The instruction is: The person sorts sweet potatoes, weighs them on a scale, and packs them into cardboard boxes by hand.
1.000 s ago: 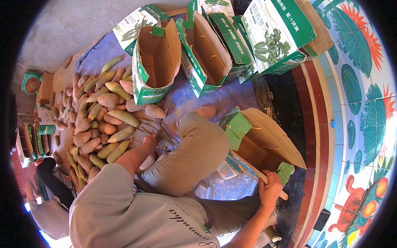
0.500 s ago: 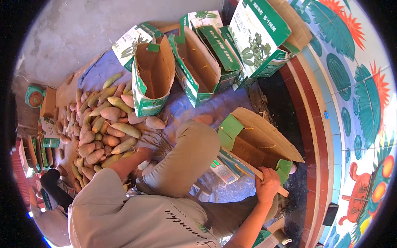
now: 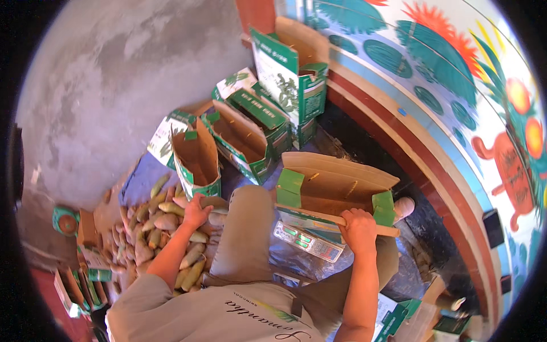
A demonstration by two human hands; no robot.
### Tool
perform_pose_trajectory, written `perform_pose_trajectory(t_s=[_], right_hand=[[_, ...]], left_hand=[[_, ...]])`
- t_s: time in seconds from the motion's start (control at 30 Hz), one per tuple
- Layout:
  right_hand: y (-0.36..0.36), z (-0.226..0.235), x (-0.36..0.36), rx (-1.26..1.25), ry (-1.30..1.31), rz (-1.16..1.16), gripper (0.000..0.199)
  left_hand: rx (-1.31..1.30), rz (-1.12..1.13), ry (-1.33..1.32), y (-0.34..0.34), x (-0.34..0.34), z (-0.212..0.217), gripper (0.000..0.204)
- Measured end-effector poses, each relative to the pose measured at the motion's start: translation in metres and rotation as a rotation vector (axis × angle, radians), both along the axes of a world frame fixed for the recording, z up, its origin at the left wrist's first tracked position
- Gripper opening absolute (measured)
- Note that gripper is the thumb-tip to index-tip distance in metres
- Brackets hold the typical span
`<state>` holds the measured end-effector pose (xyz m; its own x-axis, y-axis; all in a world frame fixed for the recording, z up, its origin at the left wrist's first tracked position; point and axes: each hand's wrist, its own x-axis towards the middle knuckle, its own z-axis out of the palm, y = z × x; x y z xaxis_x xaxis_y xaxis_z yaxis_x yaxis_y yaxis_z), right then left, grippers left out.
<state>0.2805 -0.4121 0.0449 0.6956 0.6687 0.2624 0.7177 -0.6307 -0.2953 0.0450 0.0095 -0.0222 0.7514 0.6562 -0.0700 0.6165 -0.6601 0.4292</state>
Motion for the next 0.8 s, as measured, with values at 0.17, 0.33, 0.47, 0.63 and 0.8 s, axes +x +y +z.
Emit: perform_pose_trajectory(t_s=[0.17, 0.33, 0.47, 0.63, 0.8], right_hand=[[-0.005, -0.002, -0.002, -0.008, -0.04, -0.016, 0.018], [-0.003, -0.001, -0.001, -0.03, -0.015, -0.022, 0.018], [-0.003, -0.005, -0.001, -0.026, -0.034, -0.053, 0.016], [-0.004, -0.005, -0.003, -0.021, -0.04, -0.043, 0.013], [-0.008, -0.008, -0.002, 0.003, -0.06, 0.031, 0.01]], left_hand=[[0.079, 0.05, -0.568, -0.024, 0.047, 0.092, 0.041], [-0.324, -0.062, -0.823, -0.05, 0.09, 0.138, 0.038], [-0.126, -0.285, -0.74, -0.102, 0.122, 0.166, 0.041], [-0.035, -0.345, -0.831, -0.133, 0.135, 0.182, 0.042], [-0.207, -0.358, -0.843, -0.134, 0.134, 0.174, 0.041]])
